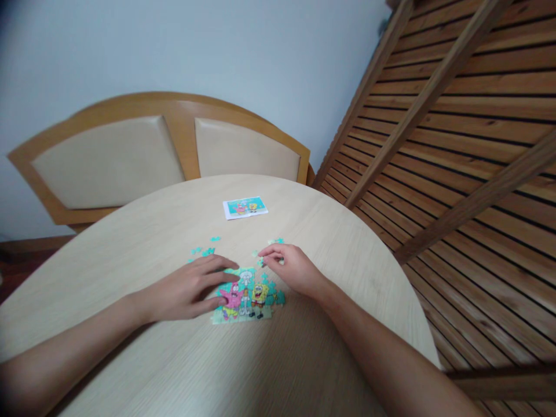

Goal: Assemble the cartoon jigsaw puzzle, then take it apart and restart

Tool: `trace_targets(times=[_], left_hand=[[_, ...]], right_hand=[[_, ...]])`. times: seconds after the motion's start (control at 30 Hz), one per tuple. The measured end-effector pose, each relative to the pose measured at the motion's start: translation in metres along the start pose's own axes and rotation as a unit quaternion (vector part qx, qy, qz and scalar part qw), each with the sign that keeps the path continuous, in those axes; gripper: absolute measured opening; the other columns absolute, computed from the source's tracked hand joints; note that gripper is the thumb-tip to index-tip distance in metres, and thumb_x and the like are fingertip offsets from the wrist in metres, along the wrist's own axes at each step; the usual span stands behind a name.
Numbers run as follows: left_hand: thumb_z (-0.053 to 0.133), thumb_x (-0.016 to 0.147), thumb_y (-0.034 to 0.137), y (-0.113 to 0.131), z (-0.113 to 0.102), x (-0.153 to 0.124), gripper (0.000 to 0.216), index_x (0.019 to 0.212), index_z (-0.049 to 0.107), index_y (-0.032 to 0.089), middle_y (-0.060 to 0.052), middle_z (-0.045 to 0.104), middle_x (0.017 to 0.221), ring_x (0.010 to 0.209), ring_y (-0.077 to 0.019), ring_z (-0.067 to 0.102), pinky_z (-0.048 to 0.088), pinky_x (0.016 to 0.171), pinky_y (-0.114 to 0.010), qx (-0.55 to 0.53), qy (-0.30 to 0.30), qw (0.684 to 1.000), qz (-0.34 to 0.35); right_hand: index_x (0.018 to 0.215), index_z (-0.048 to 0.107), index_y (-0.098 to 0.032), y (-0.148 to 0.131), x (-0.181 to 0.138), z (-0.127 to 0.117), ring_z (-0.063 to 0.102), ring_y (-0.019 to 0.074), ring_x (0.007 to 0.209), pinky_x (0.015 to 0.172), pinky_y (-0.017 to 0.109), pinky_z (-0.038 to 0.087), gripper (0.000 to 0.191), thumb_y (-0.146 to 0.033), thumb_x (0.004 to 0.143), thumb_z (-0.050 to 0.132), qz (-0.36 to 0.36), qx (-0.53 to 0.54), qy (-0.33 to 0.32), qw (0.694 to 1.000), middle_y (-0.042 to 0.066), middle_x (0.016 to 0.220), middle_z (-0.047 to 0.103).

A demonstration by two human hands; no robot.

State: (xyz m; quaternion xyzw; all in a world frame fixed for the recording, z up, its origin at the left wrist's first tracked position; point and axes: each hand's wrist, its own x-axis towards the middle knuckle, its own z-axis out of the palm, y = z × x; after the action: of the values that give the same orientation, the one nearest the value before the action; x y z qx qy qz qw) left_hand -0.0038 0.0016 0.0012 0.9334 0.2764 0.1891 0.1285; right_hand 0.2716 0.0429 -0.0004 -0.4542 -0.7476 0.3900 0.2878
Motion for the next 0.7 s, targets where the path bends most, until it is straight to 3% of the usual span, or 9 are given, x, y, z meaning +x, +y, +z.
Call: trace_targets(times=[0.27,0.47,0.6,0.7], left_hand=[[0.058,0.1,0.042,-0.0008,0.0003,-0.0003,0.034,0.129,0.061,0.024,-0.011,0.059,0.132,0.122,-0.0281,0.057,0.05,0.103,-0.046,0.02,-0.019,1.0,-0.004],[0.056,0.101,0.042,0.0,0.0,-0.0003,0.034,0.129,0.061,0.024,-0.012,0.059,0.132,0.12,-0.0289,0.057,0.05,0.102,-0.047,0.021,-0.021,1.0,-0.003],[0.057,0.101,0.042,0.001,0.0,0.0006,0.033,0.128,0.061,0.024,-0.012,0.059,0.131,0.119,-0.0285,0.058,0.05,0.102,-0.047,0.017,-0.014,1.0,-0.001],[0.057,0.101,0.042,0.0008,0.0006,0.0007,0.034,0.128,0.061,0.023,-0.012,0.059,0.13,0.118,-0.0283,0.058,0.051,0.101,-0.047,0.016,-0.008,1.0,0.007]], right_hand=[[0.084,0.067,-0.019,0.0027,-0.0006,0.002,0.069,0.018,0.081,0.076,0.03,0.054,0.012,-0.03,0.083,0.067,-0.006,-0.007,0.016,1.0,0.004,0.084,0.074],[0.11,0.073,-0.016,0.0064,0.0007,0.0023,0.065,0.015,0.074,0.068,0.027,0.052,0.029,-0.024,0.084,0.063,-0.011,0.009,-0.005,1.0,0.006,0.094,0.073],[0.106,0.077,-0.017,0.0012,-0.0001,-0.0009,0.067,0.0175,0.085,0.075,0.03,0.053,0.027,-0.023,0.087,0.06,-0.033,-0.03,0.013,0.999,0.008,0.105,0.074],[0.097,0.077,-0.018,-0.0011,-0.0005,-0.0027,0.069,0.0201,0.089,0.079,0.032,0.053,0.021,-0.029,0.089,0.061,-0.027,-0.04,0.024,0.999,0.006,0.098,0.078]])
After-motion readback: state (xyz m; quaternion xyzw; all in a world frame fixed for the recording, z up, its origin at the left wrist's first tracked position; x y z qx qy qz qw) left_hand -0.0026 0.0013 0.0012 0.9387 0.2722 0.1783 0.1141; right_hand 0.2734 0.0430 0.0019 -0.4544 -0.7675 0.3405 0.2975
